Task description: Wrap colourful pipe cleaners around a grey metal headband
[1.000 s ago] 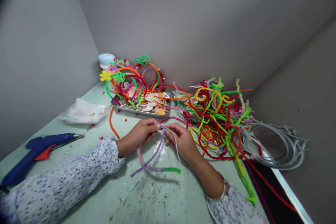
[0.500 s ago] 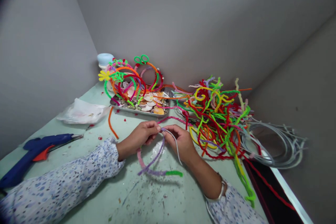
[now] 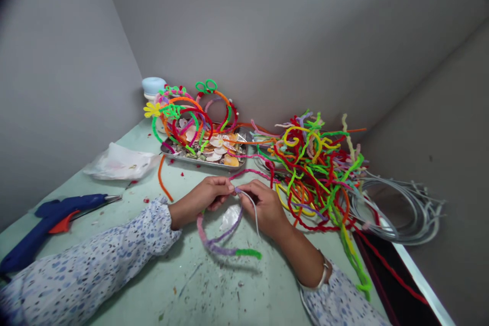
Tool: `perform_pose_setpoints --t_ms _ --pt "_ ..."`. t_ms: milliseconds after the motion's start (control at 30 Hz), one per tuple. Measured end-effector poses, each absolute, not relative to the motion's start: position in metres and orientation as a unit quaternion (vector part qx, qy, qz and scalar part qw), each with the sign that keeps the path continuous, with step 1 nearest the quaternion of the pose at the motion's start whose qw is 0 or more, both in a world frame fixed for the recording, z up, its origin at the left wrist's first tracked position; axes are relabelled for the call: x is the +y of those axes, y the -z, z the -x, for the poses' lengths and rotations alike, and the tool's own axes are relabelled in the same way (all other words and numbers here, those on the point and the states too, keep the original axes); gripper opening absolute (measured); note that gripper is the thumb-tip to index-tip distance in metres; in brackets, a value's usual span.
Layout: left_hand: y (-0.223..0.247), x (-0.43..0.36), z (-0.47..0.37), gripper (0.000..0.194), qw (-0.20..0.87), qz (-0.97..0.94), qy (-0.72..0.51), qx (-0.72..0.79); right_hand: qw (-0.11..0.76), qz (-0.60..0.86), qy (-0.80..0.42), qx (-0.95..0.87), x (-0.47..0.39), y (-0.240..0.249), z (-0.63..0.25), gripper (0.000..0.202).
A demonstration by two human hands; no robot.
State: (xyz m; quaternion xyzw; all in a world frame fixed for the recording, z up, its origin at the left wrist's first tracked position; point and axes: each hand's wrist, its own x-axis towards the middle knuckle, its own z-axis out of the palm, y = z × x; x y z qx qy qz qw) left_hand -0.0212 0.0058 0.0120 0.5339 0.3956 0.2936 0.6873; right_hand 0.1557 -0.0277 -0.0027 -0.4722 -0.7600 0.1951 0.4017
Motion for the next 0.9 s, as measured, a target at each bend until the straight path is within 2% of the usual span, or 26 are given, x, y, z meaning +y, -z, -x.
perform_pose_setpoints --t_ms 333,900 --pt "-0.011 0.007 0.021 0.011 0.691 -0.531 -0.273 0.407 0.396 0.384 -0.075 -0.831 -0.024 0.006 -0.164 0.021" --pt "-0.011 0.009 0.023 0.012 0.689 -0.544 -0.247 0.410 0.364 0.382 0.010 -0.849 -0.026 0.008 -0.169 0.024"
